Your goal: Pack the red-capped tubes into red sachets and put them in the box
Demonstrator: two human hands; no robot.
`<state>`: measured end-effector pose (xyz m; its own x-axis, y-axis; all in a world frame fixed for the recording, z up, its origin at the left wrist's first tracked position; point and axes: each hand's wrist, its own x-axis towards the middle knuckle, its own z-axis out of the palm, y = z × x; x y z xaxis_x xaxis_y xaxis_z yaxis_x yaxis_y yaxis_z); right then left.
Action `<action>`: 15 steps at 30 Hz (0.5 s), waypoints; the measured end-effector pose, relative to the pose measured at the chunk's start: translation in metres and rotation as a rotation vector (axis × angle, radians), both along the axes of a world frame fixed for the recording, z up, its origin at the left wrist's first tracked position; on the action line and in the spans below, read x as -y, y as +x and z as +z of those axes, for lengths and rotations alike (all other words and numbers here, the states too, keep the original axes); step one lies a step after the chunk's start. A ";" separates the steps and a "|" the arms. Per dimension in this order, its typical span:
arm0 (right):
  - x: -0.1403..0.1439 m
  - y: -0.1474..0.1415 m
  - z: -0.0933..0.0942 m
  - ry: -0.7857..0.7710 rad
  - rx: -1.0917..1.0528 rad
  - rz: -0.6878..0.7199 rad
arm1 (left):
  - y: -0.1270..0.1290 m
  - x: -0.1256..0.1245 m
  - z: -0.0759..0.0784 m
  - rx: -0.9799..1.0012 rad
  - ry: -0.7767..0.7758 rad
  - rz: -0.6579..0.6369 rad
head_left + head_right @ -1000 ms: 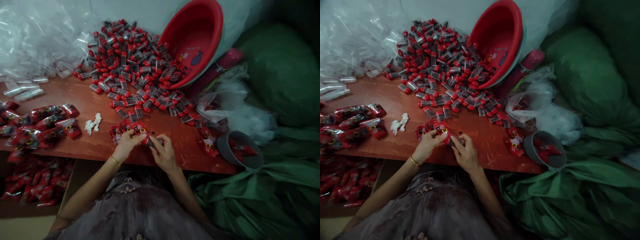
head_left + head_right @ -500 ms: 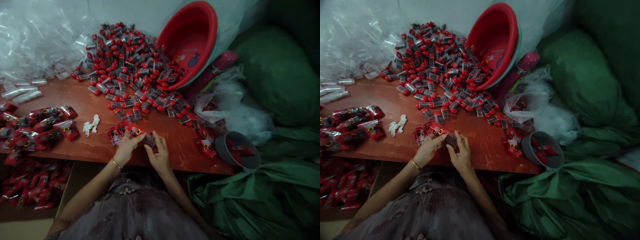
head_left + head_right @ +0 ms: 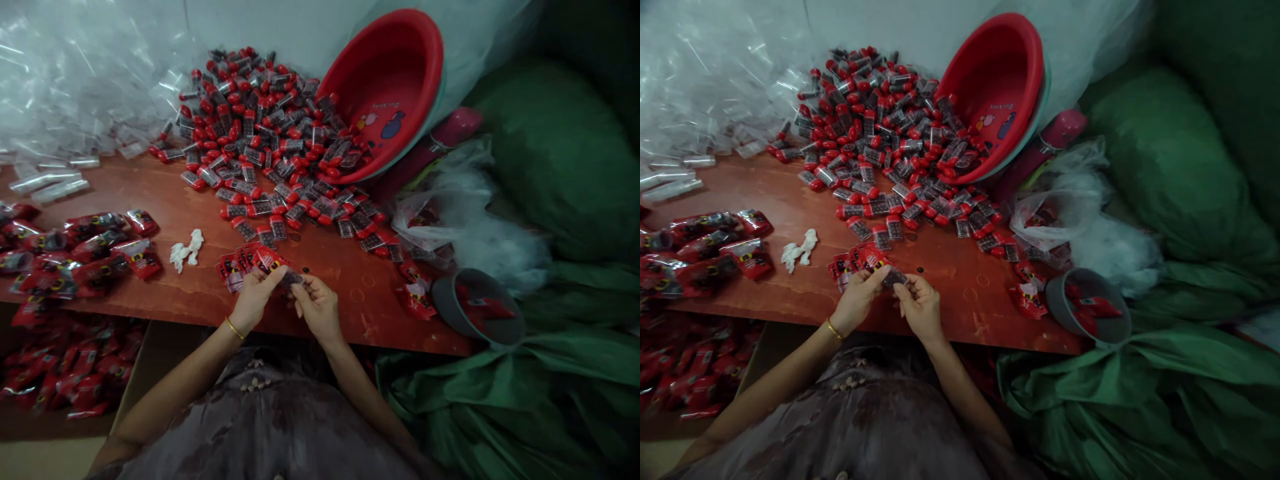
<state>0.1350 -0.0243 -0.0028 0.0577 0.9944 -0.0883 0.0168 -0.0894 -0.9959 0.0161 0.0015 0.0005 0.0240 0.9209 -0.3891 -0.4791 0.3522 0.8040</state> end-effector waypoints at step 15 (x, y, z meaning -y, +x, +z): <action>-0.025 -0.037 0.007 -0.043 -0.058 0.248 | -0.030 0.000 0.003 0.082 0.010 0.085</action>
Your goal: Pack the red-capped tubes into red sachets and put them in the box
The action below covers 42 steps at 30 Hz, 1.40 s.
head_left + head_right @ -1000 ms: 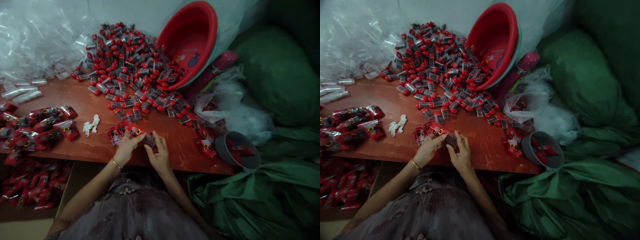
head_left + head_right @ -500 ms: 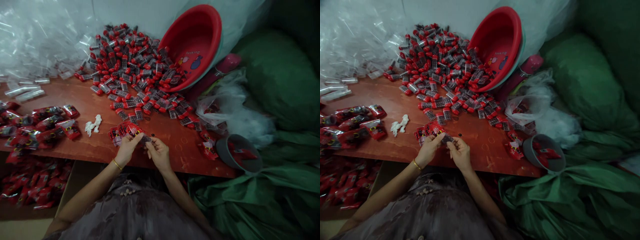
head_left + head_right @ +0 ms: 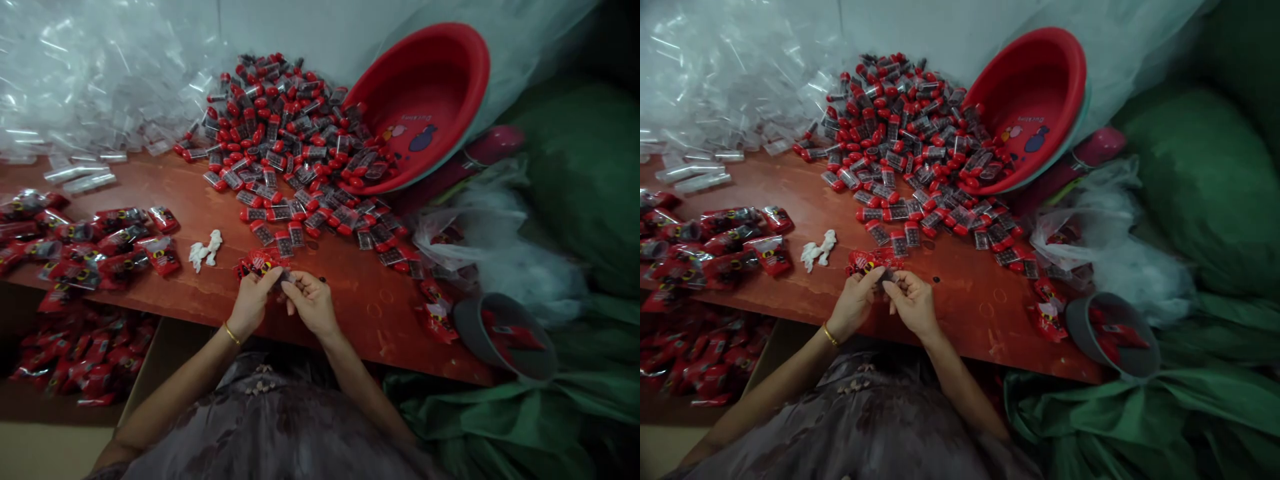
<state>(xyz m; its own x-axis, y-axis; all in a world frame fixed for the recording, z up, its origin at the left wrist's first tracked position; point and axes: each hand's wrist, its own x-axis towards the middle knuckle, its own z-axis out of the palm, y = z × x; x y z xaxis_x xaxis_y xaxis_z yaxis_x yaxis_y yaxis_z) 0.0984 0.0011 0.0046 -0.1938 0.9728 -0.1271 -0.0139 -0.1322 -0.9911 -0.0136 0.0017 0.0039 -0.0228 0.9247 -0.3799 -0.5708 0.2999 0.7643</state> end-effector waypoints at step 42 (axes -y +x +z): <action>-0.023 0.065 -0.055 0.596 1.219 0.003 | -0.031 -0.042 -0.014 -1.466 0.645 -0.222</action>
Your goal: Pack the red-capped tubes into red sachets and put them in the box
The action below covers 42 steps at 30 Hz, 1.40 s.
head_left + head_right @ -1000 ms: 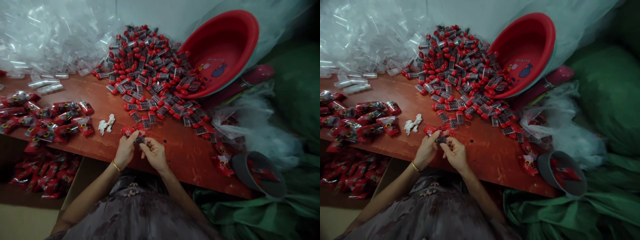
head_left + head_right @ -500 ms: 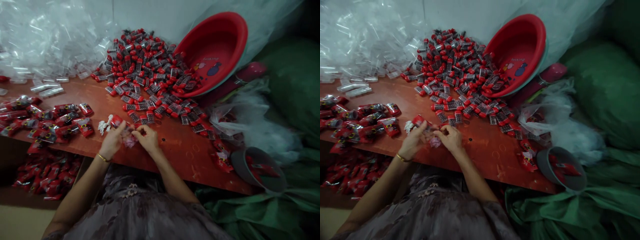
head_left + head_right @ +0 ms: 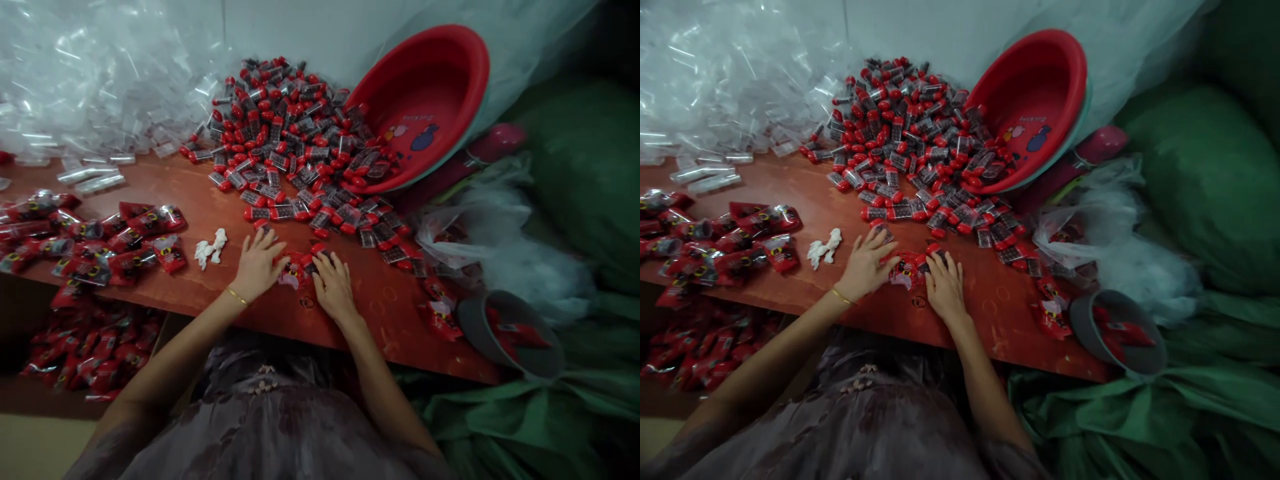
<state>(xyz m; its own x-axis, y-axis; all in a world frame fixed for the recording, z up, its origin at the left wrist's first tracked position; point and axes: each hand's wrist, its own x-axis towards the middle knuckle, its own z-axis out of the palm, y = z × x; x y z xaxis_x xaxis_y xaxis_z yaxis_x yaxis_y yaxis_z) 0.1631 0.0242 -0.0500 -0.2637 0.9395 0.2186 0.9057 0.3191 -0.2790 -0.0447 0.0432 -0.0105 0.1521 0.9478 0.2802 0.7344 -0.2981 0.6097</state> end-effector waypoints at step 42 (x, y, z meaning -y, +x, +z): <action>0.008 -0.055 0.027 -0.059 -0.706 0.047 | 0.024 0.032 0.017 1.376 -0.854 0.278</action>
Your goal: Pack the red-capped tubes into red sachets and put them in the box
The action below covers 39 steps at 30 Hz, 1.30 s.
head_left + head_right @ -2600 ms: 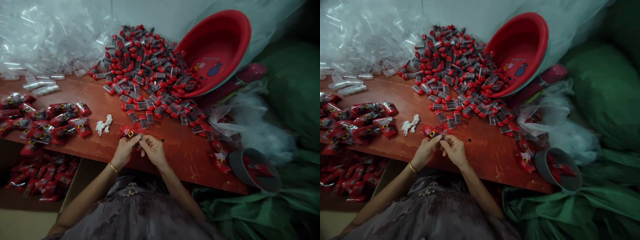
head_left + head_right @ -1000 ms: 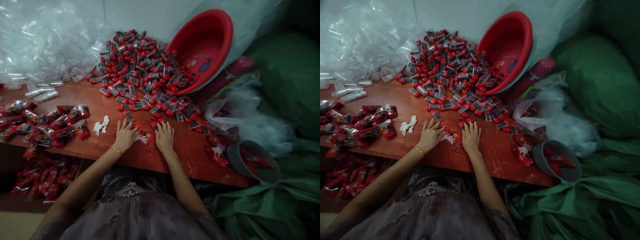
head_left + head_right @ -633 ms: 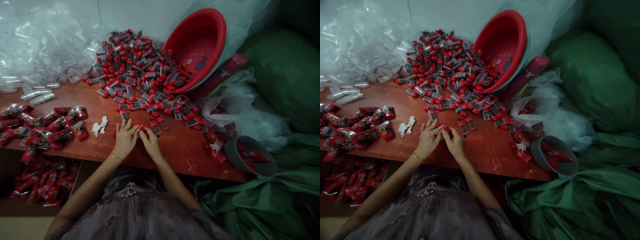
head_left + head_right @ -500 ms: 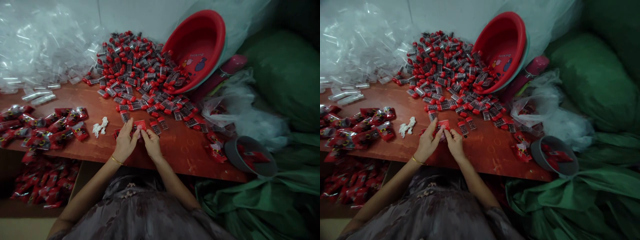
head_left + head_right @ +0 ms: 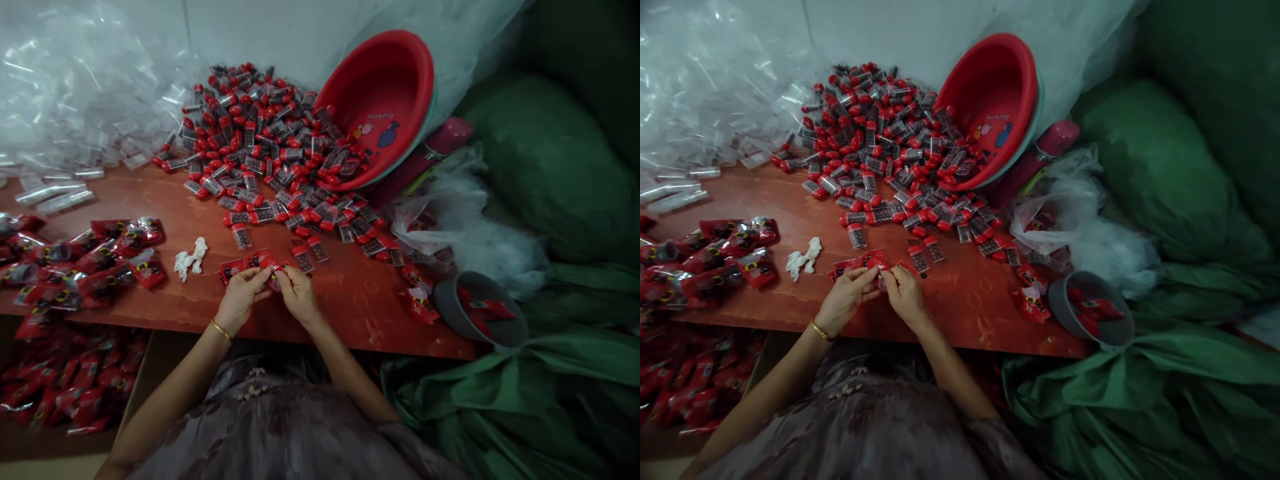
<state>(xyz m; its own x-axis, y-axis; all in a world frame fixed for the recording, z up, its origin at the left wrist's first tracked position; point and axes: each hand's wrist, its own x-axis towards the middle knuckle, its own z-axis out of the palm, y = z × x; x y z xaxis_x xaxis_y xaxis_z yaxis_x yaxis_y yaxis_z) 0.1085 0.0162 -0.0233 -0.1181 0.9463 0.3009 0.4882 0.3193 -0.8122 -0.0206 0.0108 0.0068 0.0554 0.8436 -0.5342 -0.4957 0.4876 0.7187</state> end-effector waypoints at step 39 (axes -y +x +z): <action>0.055 0.048 0.030 -0.601 -0.445 0.028 | 0.011 0.009 0.002 -0.203 0.244 0.062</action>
